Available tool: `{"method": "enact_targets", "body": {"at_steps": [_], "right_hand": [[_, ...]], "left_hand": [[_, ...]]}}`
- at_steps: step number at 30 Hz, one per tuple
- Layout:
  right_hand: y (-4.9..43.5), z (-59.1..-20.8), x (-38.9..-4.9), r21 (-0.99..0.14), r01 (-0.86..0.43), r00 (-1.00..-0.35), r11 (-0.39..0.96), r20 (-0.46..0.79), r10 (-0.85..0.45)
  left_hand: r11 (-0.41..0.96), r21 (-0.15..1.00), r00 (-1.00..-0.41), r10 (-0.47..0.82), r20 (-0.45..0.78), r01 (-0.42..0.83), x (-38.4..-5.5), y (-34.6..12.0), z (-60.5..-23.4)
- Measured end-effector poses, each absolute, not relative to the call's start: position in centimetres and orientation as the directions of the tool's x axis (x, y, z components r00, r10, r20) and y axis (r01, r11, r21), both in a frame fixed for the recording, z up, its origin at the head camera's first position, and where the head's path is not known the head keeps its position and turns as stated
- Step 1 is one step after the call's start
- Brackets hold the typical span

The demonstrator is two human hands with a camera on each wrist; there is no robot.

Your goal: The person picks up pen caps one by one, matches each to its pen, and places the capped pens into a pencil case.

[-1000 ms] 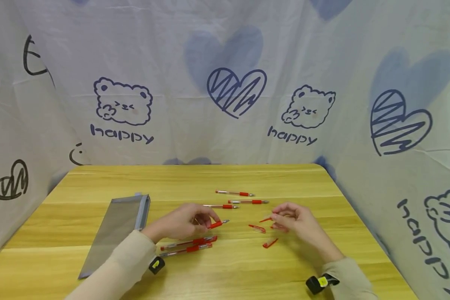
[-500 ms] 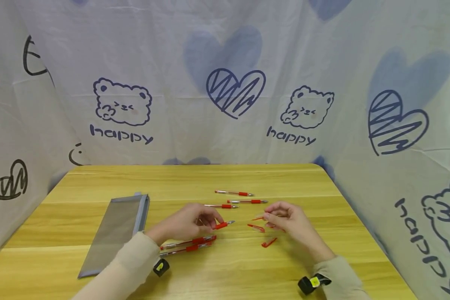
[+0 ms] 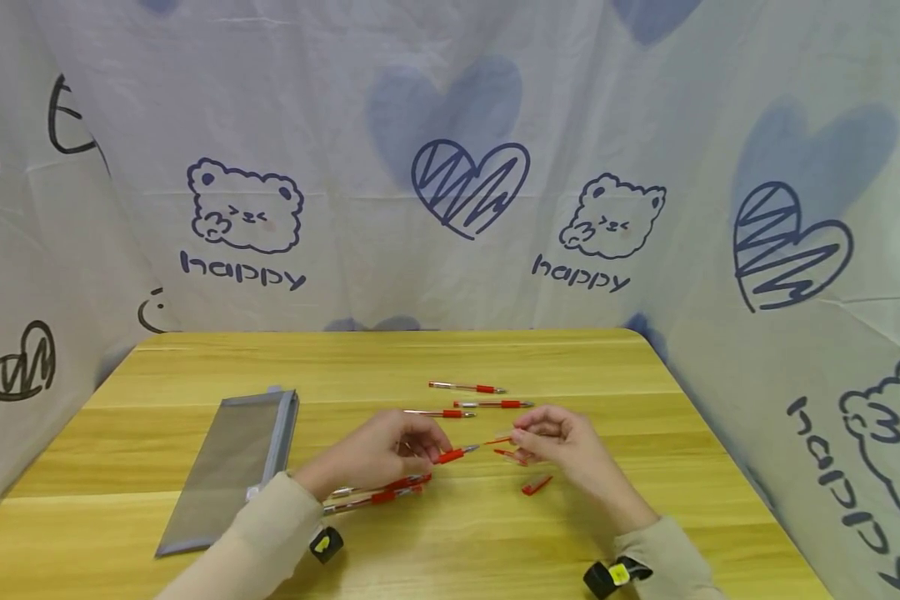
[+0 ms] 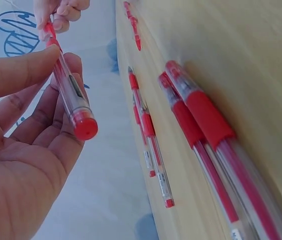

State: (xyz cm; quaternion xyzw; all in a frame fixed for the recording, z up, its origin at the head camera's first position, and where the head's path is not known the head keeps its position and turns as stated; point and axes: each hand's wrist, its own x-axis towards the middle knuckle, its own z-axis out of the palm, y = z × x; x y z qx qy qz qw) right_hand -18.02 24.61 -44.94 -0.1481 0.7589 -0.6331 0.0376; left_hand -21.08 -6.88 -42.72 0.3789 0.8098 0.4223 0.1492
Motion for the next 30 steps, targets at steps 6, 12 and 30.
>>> {"method": "enact_targets", "body": {"at_steps": [6, 12, 30], "right_hand": [[23.9, -44.8, -17.9, -0.974, -0.171, -0.953, 0.150, 0.125, -0.277], [23.4, -44.7, -17.7, -0.976, -0.167, -0.951, 0.142, 0.121, -0.285], [22.9, -44.6, -17.4, -0.972, -0.180, -0.940, 0.149, 0.125, -0.317]], "left_hand": [[0.349, 0.812, -0.685, 0.724, 0.083, 0.467, -20.6, -6.7, -42.5], [0.339, 0.823, -0.684, 0.725, 0.079, 0.455, -20.2, -6.5, -42.1], [0.299, 0.841, -0.672, 0.734, 0.100, 0.451, -19.8, -6.4, -41.8]]}}
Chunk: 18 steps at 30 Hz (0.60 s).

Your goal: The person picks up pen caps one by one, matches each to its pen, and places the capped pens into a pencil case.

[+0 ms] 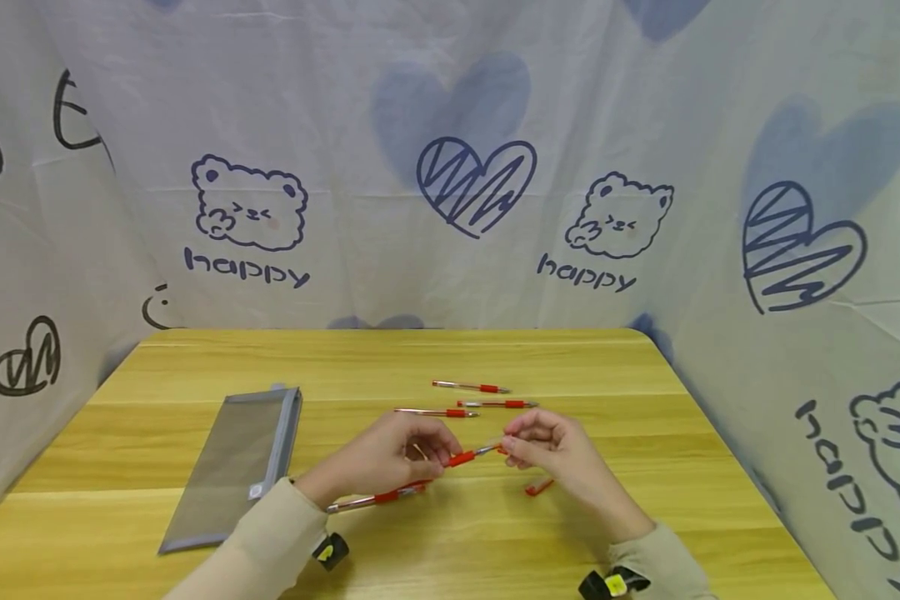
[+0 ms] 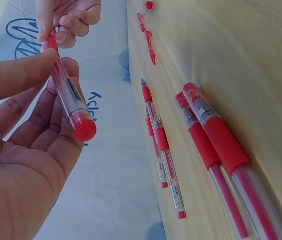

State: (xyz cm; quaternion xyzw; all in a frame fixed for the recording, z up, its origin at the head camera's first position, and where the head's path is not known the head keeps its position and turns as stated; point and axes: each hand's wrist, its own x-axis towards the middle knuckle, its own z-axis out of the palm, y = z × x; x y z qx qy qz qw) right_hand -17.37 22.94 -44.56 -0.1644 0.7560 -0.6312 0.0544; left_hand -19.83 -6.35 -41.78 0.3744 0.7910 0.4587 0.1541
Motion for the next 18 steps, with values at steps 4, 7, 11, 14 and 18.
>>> {"method": "enact_targets", "body": {"at_steps": [4, 7, 11, 14, 18], "right_hand": [[22.97, -44.40, -17.30, -0.973, -0.180, -0.938, 0.143, 0.126, -0.323], [23.05, -44.33, -17.21, -0.976, -0.173, -0.940, 0.136, 0.122, -0.318], [23.02, -44.29, -17.21, -0.976, -0.173, -0.941, 0.136, 0.123, -0.315], [22.86, -44.36, -17.32, -0.972, -0.185, -0.936, 0.142, 0.130, -0.327], [22.65, -44.53, -17.44, -0.967, -0.201, -0.923, 0.153, 0.135, -0.359]], "left_hand": [[0.306, 0.837, -0.679, 0.727, 0.103, 0.454, -19.83, -6.67, -41.70], [0.321, 0.829, -0.687, 0.720, 0.100, 0.458, -19.89, -6.93, -41.77], [0.344, 0.820, -0.697, 0.711, 0.090, 0.457, -20.01, -7.14, -41.90], [0.349, 0.817, -0.698, 0.711, 0.087, 0.459, -20.07, -7.05, -41.94], [0.339, 0.810, -0.684, 0.722, 0.103, 0.479, -20.07, -6.79, -41.87]]}}
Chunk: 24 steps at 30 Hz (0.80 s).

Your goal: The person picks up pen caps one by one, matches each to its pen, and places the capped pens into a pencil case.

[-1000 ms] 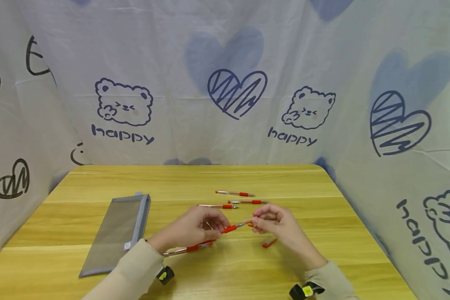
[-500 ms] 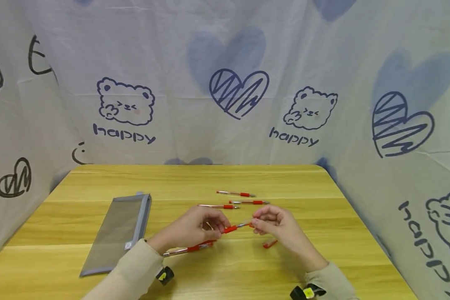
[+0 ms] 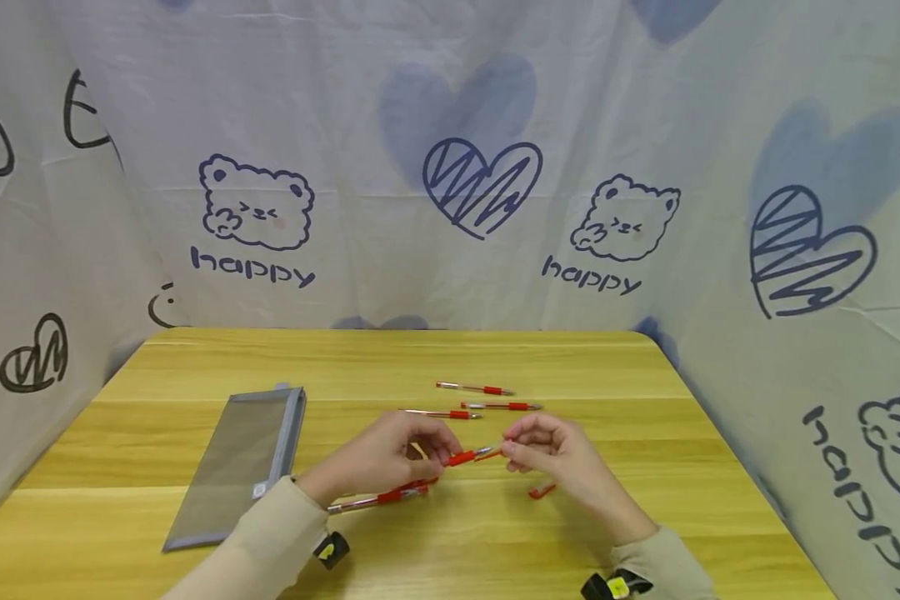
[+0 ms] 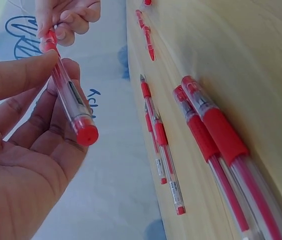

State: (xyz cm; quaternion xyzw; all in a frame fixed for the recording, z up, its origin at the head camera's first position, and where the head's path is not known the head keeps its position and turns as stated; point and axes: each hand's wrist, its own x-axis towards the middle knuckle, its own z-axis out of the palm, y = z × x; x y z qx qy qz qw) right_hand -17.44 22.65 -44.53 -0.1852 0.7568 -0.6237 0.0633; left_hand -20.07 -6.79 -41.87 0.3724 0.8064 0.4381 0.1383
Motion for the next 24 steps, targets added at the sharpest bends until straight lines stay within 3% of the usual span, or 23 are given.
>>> {"method": "enact_targets", "body": {"at_steps": [17, 24], "right_hand": [[22.24, -44.44, -17.42, -0.959, -0.191, -0.923, 0.210, 0.103, -0.370], [22.23, -44.24, -17.67, -0.953, -0.174, -0.927, 0.248, 0.074, -0.368]], "left_hand": [[0.407, 0.761, -0.677, 0.734, 0.058, 0.506, -20.16, -6.17, -42.16], [0.419, 0.715, -0.676, 0.730, 0.101, 0.559, -20.04, -5.74, -42.43]]}}
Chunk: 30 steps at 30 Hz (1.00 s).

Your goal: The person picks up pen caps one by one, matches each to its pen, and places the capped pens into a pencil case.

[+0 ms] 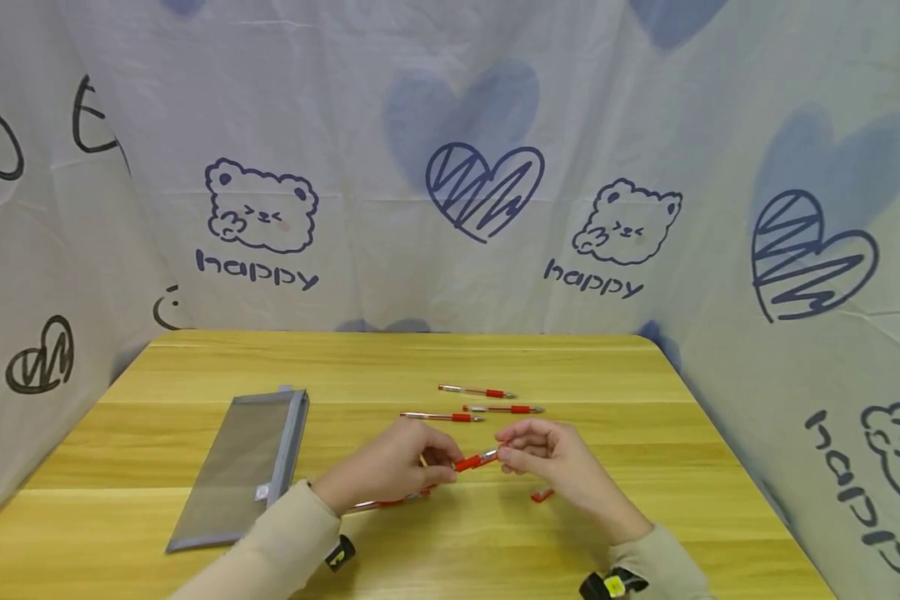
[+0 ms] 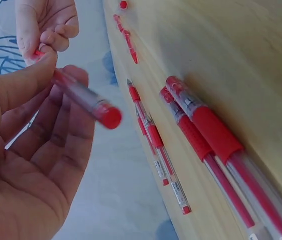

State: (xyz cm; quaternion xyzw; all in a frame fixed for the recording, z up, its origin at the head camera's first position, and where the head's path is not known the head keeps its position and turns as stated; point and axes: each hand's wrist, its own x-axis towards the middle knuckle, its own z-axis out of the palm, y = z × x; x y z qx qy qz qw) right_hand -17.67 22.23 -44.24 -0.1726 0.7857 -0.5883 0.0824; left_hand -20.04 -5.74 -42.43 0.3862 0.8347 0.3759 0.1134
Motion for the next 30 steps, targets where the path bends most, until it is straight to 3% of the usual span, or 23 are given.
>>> {"method": "enact_targets", "body": {"at_steps": [11, 30], "right_hand": [[22.28, -44.20, -17.75, -0.932, -0.199, -0.930, 0.304, 0.082, -0.358], [22.16, -44.21, -18.15, -0.932, -0.257, -0.907, 0.256, 0.141, -0.397]], "left_hand": [[0.396, 0.683, -0.656, 0.737, 0.162, 0.614, -19.92, -5.27, -42.65], [0.357, 0.774, -0.698, 0.701, 0.149, 0.524, -19.52, -4.97, -42.59]]}}
